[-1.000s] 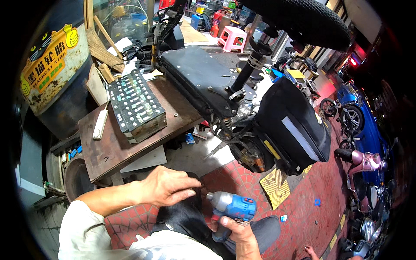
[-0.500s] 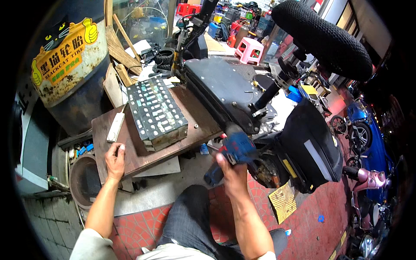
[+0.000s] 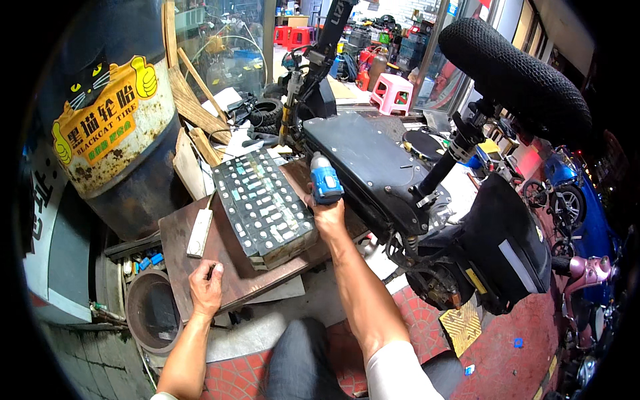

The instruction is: The person uses a power driver to remove screws and components from the rear wheel area of an electric scooter, then walks into a shop area to retrieve a component from a shelf before returning to use the power driver on the scooter's motor hub.

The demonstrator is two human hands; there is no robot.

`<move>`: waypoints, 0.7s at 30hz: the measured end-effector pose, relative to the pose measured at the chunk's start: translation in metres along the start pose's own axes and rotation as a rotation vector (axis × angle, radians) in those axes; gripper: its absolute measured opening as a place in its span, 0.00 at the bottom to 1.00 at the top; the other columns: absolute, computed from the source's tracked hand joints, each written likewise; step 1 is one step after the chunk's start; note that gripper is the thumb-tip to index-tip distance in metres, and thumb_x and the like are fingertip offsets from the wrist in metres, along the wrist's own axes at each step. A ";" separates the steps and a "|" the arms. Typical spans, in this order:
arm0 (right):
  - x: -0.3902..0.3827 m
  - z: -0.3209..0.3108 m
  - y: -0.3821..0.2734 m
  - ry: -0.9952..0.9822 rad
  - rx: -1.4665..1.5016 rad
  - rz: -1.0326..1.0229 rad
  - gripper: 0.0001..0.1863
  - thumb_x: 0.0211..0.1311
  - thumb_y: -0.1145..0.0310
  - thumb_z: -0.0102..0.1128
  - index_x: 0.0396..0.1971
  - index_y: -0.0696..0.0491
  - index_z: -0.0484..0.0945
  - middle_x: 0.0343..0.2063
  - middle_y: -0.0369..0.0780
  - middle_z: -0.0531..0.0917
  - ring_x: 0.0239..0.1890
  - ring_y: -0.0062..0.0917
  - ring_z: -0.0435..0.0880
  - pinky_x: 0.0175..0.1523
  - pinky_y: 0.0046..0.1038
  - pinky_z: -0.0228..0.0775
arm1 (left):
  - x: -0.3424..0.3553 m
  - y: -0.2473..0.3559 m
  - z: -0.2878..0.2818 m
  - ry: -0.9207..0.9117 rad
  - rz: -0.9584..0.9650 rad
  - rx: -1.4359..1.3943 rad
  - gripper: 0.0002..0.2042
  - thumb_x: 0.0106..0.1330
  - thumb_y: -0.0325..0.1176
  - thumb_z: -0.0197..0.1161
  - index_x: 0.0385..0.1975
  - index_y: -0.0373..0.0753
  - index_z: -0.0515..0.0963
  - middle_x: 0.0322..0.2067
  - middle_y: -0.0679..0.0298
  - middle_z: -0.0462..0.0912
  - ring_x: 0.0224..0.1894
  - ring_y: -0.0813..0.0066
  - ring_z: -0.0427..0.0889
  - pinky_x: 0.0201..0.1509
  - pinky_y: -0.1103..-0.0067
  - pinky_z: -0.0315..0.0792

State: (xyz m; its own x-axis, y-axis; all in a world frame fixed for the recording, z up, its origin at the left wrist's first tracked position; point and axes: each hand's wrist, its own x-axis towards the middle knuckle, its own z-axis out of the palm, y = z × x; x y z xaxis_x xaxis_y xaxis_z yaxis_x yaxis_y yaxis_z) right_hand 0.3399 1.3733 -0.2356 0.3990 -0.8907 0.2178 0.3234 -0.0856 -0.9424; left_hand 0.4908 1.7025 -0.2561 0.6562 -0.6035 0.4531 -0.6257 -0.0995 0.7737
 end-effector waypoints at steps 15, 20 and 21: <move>0.010 -0.040 -0.003 -0.345 -0.078 0.164 0.28 0.58 0.77 0.75 0.60 0.53 0.81 0.53 0.36 0.88 0.58 0.26 0.83 0.68 0.33 0.70 | 0.000 -0.008 0.002 0.018 -0.048 -0.097 0.13 0.72 0.38 0.67 0.33 0.33 0.80 0.22 0.57 0.78 0.26 0.68 0.76 0.34 0.71 0.71; 0.012 -0.043 -0.010 -0.365 -0.212 0.155 0.27 0.57 0.78 0.75 0.58 0.53 0.81 0.54 0.37 0.87 0.58 0.27 0.83 0.68 0.33 0.70 | 0.000 -0.010 -0.001 0.023 -0.031 -0.081 0.14 0.72 0.39 0.68 0.33 0.32 0.80 0.22 0.57 0.77 0.25 0.69 0.76 0.33 0.71 0.71; 0.012 -0.044 -0.010 -0.365 -0.236 0.156 0.26 0.57 0.78 0.75 0.58 0.53 0.81 0.55 0.37 0.86 0.58 0.27 0.83 0.68 0.33 0.70 | -0.001 -0.009 -0.002 0.015 -0.041 -0.079 0.14 0.72 0.39 0.68 0.33 0.32 0.80 0.22 0.57 0.77 0.25 0.69 0.76 0.33 0.71 0.71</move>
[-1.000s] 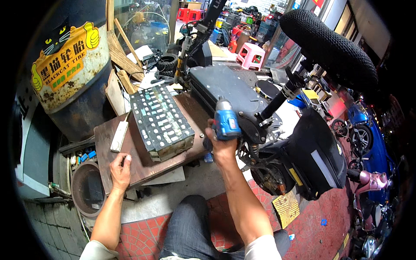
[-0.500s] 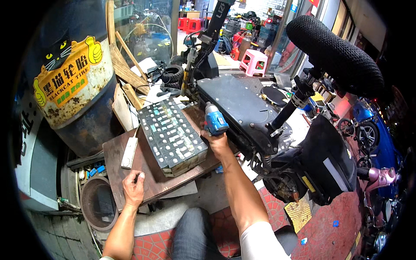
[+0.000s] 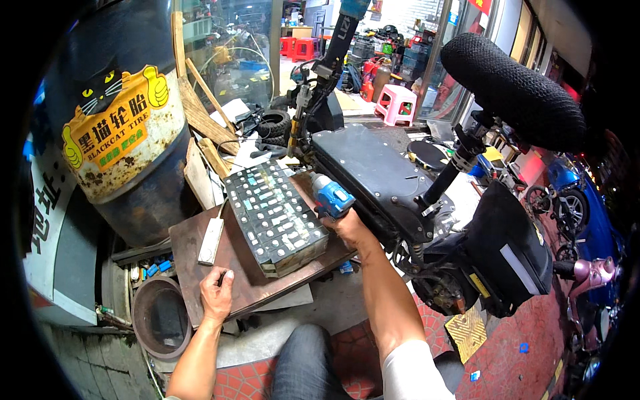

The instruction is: The person uses a power driver to remove screws and components from the rear wheel area of an electric scooter, then walks into a shop area to retrieve a component from a shelf before returning to use the power driver on the scooter's motor hub.

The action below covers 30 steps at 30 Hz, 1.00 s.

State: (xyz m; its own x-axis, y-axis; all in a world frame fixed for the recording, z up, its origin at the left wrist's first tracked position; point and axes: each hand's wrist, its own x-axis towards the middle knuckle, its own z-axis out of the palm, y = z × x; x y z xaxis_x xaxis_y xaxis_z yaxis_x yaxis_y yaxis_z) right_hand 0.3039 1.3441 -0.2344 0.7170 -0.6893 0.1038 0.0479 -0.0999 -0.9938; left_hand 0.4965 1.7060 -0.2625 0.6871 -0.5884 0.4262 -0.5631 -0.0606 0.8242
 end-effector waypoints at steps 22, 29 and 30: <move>-0.041 -0.007 -0.006 0.031 -0.098 0.045 0.33 0.63 0.70 0.71 0.68 0.56 0.73 0.63 0.44 0.80 0.64 0.31 0.78 0.69 0.36 0.67 | 0.001 -0.009 0.002 -0.003 -0.020 -0.007 0.14 0.74 0.38 0.65 0.34 0.31 0.80 0.22 0.57 0.77 0.27 0.72 0.75 0.34 0.72 0.71; -0.223 0.005 -0.066 0.080 -0.088 0.145 0.32 0.66 0.61 0.72 0.65 0.61 0.74 0.62 0.47 0.82 0.66 0.34 0.79 0.70 0.36 0.69 | -0.001 -0.025 -0.003 0.000 -0.128 -0.049 0.13 0.77 0.37 0.61 0.34 0.34 0.79 0.22 0.69 0.75 0.27 0.80 0.70 0.33 0.76 0.67; -0.255 -0.005 -0.089 0.035 -0.082 0.218 0.28 0.66 0.59 0.73 0.58 0.61 0.80 0.59 0.47 0.84 0.62 0.32 0.81 0.67 0.36 0.73 | -0.001 -0.031 0.000 0.030 -0.128 -0.070 0.13 0.78 0.37 0.60 0.34 0.34 0.79 0.23 0.71 0.75 0.27 0.81 0.70 0.32 0.77 0.67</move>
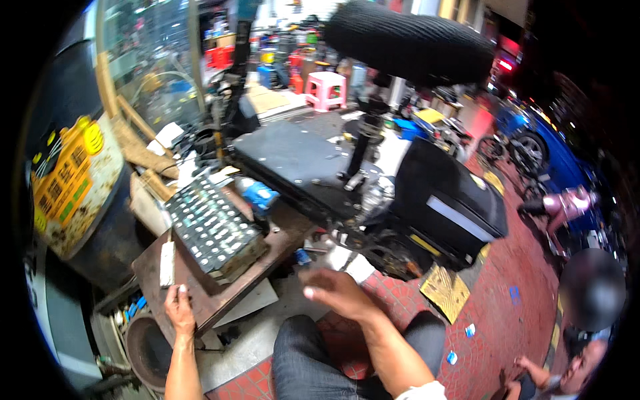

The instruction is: The person uses a power driver to remove screws and components from the rear wheel area of an electric scooter, then walks into a shop area to retrieve a component from a shelf before returning to use the power driver on the scooter's motor hub.

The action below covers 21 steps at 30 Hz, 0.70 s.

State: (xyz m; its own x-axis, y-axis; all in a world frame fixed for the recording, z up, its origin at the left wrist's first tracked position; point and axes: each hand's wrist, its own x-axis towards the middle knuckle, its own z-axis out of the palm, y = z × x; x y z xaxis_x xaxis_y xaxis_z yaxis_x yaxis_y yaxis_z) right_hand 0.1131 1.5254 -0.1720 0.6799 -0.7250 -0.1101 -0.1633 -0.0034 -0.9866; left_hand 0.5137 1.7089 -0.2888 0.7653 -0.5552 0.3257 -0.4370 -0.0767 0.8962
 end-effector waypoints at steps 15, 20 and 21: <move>-0.308 -0.266 -0.013 0.929 0.418 -0.607 0.11 0.73 0.62 0.63 0.45 0.54 0.78 0.41 0.43 0.87 0.40 0.29 0.90 0.47 0.31 0.86 | 0.047 0.177 0.073 -0.047 0.516 0.014 0.16 0.86 0.40 0.49 0.44 0.34 0.78 0.37 0.68 0.74 0.34 0.80 0.66 0.36 0.81 0.62; -0.268 -0.379 0.045 0.822 0.557 -0.522 0.10 0.75 0.66 0.62 0.47 0.55 0.79 0.41 0.43 0.88 0.39 0.28 0.91 0.46 0.30 0.86 | 0.029 0.376 0.155 0.206 1.136 0.584 0.14 0.83 0.28 0.51 0.60 0.28 0.73 0.51 0.53 0.79 0.49 0.60 0.79 0.53 0.67 0.74; -0.257 -0.407 0.059 0.792 0.584 -0.536 0.10 0.75 0.65 0.62 0.46 0.55 0.79 0.40 0.43 0.89 0.38 0.27 0.91 0.44 0.29 0.86 | 0.022 0.415 0.173 0.185 1.116 0.526 0.15 0.82 0.26 0.51 0.62 0.27 0.72 0.54 0.50 0.79 0.52 0.56 0.80 0.56 0.65 0.74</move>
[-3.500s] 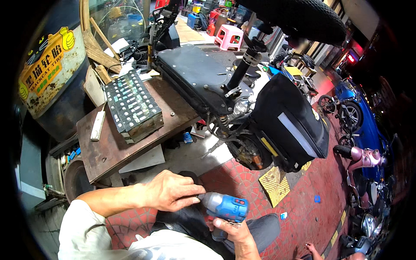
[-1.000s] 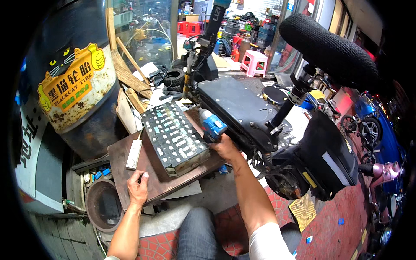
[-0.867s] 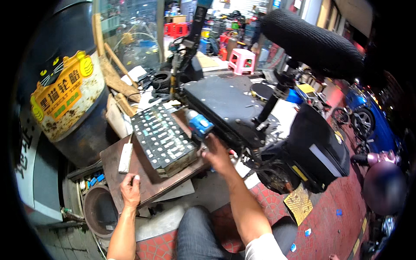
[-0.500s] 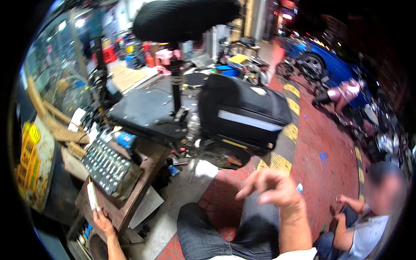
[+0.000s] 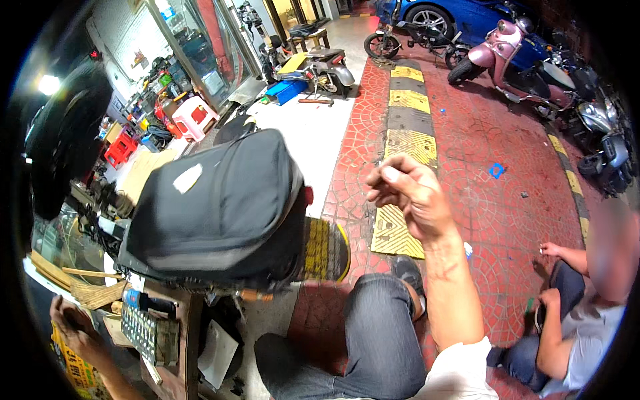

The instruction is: The person uses a power driver to remove screws and components from the rear wheel area of an electric scooter, then walks into a shop area to retrieve a component from a shelf before returning to use the power driver on the scooter's motor hub.

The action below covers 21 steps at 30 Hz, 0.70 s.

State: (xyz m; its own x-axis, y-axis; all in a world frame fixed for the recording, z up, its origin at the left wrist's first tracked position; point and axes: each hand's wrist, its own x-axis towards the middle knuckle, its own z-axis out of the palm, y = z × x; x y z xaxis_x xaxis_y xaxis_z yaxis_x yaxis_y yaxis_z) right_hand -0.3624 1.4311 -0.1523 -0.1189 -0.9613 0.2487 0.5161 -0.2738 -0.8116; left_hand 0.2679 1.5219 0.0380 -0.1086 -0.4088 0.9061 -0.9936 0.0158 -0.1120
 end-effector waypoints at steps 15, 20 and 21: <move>0.351 -0.053 0.222 -0.418 -0.164 0.497 0.20 0.68 0.60 0.68 0.53 0.56 0.78 0.42 0.42 0.87 0.37 0.26 0.89 0.39 0.27 0.79 | 0.178 0.306 0.239 -0.588 -1.252 -1.441 0.21 0.84 0.53 0.46 0.45 0.42 0.76 0.19 0.69 0.70 0.16 0.82 0.64 0.17 0.80 0.59; 0.404 -0.046 0.317 -0.524 -0.446 0.525 0.26 0.67 0.65 0.68 0.63 0.56 0.74 0.44 0.40 0.86 0.42 0.23 0.86 0.41 0.28 0.77 | 0.157 0.290 0.249 -0.397 -1.434 -1.413 0.19 0.83 0.54 0.48 0.42 0.43 0.75 0.23 0.68 0.76 0.17 0.81 0.66 0.19 0.79 0.64; 0.413 -0.051 0.342 -0.575 -0.508 0.513 0.28 0.67 0.65 0.69 0.64 0.56 0.74 0.46 0.42 0.86 0.44 0.25 0.85 0.41 0.29 0.77 | 0.151 0.287 0.255 -0.413 -1.403 -1.438 0.20 0.83 0.53 0.47 0.43 0.43 0.76 0.23 0.67 0.77 0.17 0.81 0.67 0.18 0.78 0.66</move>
State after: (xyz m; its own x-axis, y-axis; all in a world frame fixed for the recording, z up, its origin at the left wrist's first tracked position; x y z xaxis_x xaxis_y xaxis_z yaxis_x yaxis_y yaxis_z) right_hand -0.2785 0.9386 -0.3543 0.5310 -0.8424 -0.0915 -0.0612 0.0695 -0.9957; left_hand -0.0256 1.2315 0.0389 0.3973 -0.9140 -0.0817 0.2988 0.0447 0.9533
